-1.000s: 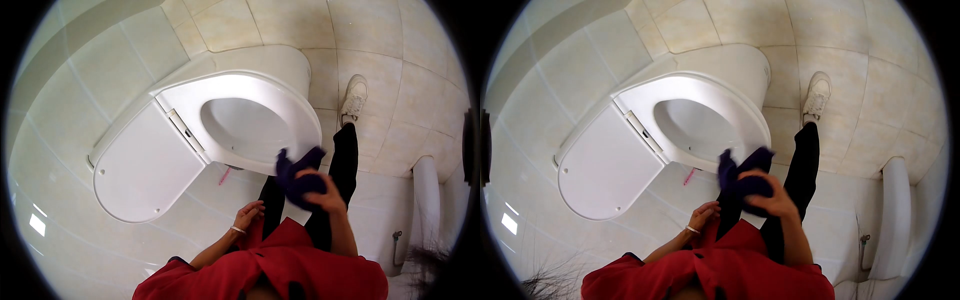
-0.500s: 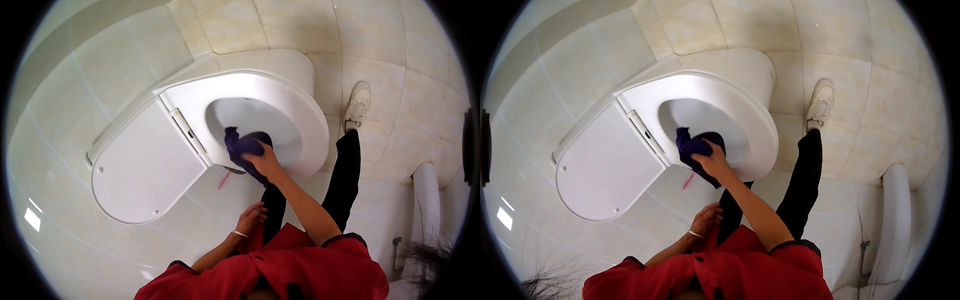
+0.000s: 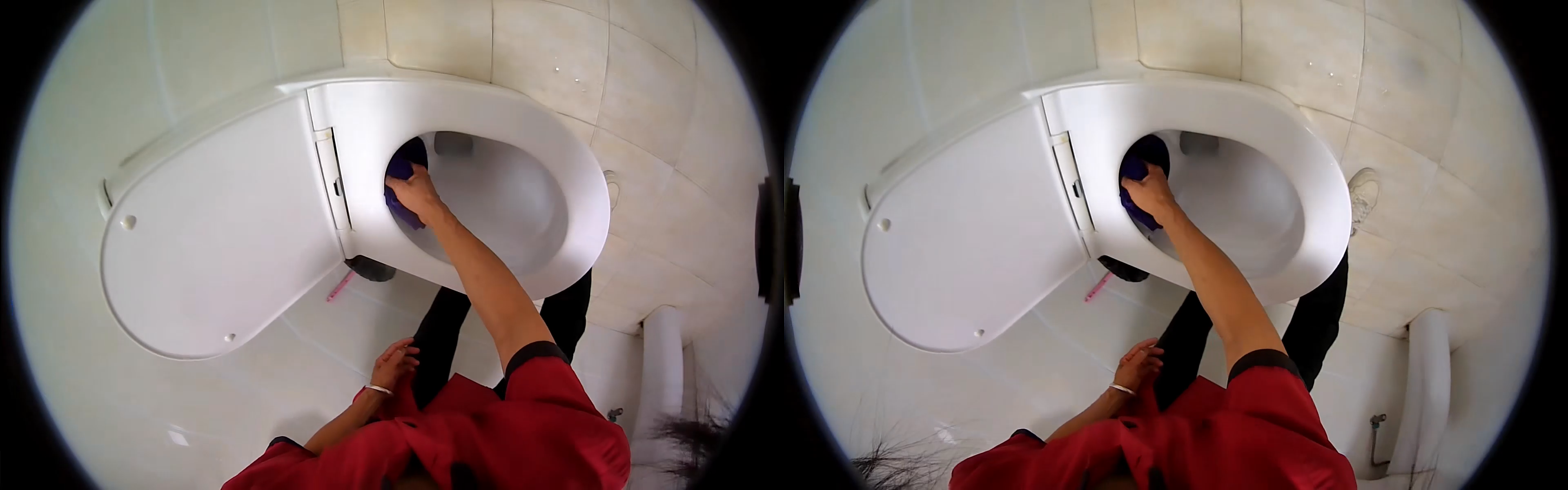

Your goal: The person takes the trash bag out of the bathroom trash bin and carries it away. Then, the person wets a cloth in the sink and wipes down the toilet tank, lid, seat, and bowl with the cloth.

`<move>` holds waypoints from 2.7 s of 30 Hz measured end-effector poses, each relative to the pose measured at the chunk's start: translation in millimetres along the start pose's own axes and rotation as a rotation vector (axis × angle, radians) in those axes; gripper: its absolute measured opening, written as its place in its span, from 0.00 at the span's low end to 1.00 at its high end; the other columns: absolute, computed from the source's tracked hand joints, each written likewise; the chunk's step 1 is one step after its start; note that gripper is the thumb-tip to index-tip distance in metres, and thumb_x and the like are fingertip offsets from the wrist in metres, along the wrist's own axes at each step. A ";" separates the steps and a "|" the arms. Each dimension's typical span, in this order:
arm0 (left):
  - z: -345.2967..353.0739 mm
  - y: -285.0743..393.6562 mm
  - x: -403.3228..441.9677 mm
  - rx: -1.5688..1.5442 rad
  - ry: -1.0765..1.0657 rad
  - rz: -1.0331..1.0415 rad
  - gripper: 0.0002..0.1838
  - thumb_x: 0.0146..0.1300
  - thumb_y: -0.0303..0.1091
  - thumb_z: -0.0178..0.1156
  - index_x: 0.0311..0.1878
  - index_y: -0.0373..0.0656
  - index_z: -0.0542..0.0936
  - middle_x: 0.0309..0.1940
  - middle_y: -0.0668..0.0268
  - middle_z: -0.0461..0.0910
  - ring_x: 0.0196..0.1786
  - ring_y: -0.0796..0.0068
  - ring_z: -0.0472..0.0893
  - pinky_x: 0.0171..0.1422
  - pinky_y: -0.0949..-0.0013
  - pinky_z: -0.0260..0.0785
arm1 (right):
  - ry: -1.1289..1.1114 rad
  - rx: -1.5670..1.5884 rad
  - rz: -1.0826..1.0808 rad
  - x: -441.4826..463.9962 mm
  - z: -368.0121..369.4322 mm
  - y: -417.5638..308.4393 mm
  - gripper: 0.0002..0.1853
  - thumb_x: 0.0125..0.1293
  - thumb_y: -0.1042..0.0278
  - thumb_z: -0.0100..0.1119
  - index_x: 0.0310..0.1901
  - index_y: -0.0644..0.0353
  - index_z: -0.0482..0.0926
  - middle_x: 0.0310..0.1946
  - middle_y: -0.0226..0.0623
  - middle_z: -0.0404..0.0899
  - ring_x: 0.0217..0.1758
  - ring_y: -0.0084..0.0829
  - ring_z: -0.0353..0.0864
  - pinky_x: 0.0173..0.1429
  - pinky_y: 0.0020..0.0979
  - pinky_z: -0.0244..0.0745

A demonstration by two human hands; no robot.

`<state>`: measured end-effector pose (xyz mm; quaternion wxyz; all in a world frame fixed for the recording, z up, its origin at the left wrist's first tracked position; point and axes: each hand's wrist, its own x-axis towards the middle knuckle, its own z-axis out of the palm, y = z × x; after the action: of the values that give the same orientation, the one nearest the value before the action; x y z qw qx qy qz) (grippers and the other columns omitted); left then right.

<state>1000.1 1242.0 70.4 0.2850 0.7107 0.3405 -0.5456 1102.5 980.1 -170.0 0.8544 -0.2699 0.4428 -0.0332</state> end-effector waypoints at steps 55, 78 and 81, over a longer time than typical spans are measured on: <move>-212.2 303.0 -128.3 0.627 0.696 1.872 0.18 0.58 0.17 0.48 0.50 0.39 0.79 0.48 0.56 0.80 0.51 0.56 0.78 0.57 0.64 0.70 | 0.437 -1.189 -1.113 -420.9 26.7 -197.7 0.18 0.57 0.69 0.52 0.51 0.59 0.74 0.43 0.34 0.77 0.49 0.34 0.76 0.65 0.36 0.65; -200.5 358.3 -120.1 1.442 0.826 1.606 0.22 0.60 0.30 0.54 0.59 0.40 0.74 0.58 0.57 0.71 0.61 0.55 0.68 0.65 0.60 0.63 | 0.516 0.630 -1.298 -695.3 -198.3 -134.2 0.23 0.72 0.59 0.39 0.65 0.60 0.64 0.46 0.37 0.74 0.50 0.38 0.72 0.61 0.56 0.62; -225.4 384.0 -85.4 1.461 0.741 1.512 0.25 0.60 0.32 0.55 0.62 0.41 0.71 0.58 0.54 0.71 0.62 0.55 0.68 0.66 0.59 0.63 | 0.411 0.611 -1.356 -700.7 -211.9 -127.3 0.24 0.72 0.58 0.37 0.66 0.60 0.62 0.55 0.41 0.71 0.55 0.41 0.71 0.64 0.61 0.58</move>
<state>1421.6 1169.7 220.7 -0.0621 0.8508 -0.5190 -0.0550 537.2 987.3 312.1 0.5844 -0.2225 0.3019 -0.7196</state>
